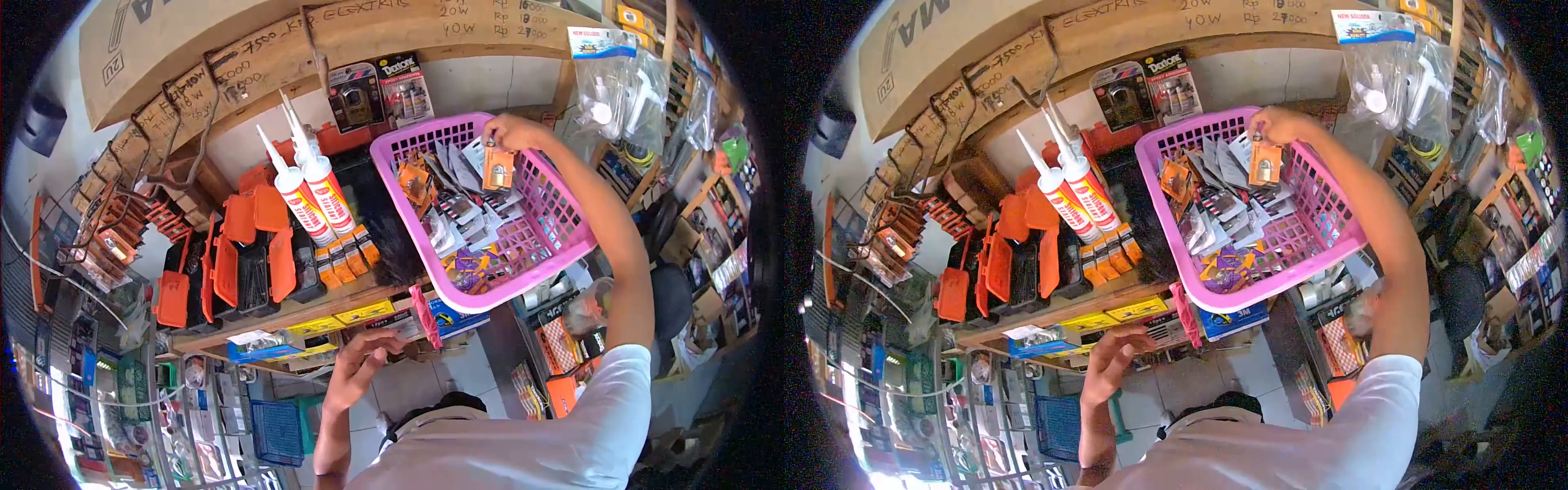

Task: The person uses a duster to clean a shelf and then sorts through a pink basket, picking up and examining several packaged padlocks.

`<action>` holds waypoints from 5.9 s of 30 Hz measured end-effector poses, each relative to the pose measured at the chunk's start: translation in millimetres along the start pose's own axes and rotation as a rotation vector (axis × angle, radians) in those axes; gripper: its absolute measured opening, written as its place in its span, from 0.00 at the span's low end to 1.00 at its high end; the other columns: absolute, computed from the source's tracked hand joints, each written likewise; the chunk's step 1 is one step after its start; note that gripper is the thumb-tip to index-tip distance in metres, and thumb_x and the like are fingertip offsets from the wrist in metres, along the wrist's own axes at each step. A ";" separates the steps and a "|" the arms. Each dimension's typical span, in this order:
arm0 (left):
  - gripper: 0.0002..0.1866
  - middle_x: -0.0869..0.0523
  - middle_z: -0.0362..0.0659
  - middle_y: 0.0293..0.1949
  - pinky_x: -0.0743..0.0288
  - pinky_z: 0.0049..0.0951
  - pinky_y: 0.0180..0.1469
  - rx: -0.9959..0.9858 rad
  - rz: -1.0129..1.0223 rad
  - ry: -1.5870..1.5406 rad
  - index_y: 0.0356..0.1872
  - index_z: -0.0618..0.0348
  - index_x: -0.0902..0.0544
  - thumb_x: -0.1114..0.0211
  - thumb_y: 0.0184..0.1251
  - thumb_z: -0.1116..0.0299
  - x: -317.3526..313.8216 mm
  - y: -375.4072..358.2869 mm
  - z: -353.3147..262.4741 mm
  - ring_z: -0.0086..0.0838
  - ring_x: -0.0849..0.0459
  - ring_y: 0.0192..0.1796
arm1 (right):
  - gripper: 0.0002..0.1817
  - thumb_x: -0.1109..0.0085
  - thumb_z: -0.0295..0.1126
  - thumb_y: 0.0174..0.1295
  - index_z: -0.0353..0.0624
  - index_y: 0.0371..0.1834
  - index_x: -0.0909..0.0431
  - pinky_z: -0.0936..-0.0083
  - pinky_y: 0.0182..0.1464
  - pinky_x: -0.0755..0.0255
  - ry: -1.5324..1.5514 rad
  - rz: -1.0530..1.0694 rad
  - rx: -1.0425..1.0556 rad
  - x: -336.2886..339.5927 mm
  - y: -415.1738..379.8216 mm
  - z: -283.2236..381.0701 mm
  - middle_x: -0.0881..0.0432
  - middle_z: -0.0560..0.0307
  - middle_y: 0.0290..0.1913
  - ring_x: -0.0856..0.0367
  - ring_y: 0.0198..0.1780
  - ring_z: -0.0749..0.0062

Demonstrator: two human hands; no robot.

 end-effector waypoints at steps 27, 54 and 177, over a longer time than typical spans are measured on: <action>0.17 0.17 0.48 0.47 0.28 0.32 0.57 0.090 0.094 -0.001 0.58 0.67 0.27 0.44 0.73 0.69 -12.1 10.2 19.2 0.31 0.19 0.49 | 0.15 0.35 0.23 0.49 0.43 0.42 0.18 0.68 0.39 0.24 -0.409 0.133 0.042 -53.7 -98.6 104.2 0.15 0.52 0.34 0.16 0.37 0.61; 0.19 0.16 0.48 0.47 0.29 0.28 0.51 0.211 -0.048 -0.009 0.57 0.67 0.26 0.43 0.73 0.64 -3.9 -0.9 69.3 0.29 0.19 0.49 | 0.19 0.39 0.46 0.62 0.45 0.49 0.21 0.58 0.45 0.26 -0.358 -0.012 0.102 -43.4 -53.1 85.2 0.15 0.50 0.39 0.16 0.44 0.56; 0.21 0.15 0.44 0.45 0.28 0.27 0.47 0.254 -0.171 -0.006 0.57 0.64 0.24 0.45 0.74 0.56 -0.3 -35.6 92.6 0.27 0.18 0.46 | 0.08 0.43 0.29 0.57 0.36 0.36 0.19 0.74 0.28 0.21 0.309 0.006 -0.126 -32.9 -10.2 69.3 0.19 0.59 0.24 0.20 0.25 0.77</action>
Point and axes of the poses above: each hand's wrist, its own y-axis towards the middle knuckle, its own x-axis out of the back of the hand, z = x × y, the point moved 8 cm from there along y, towards the middle knuckle
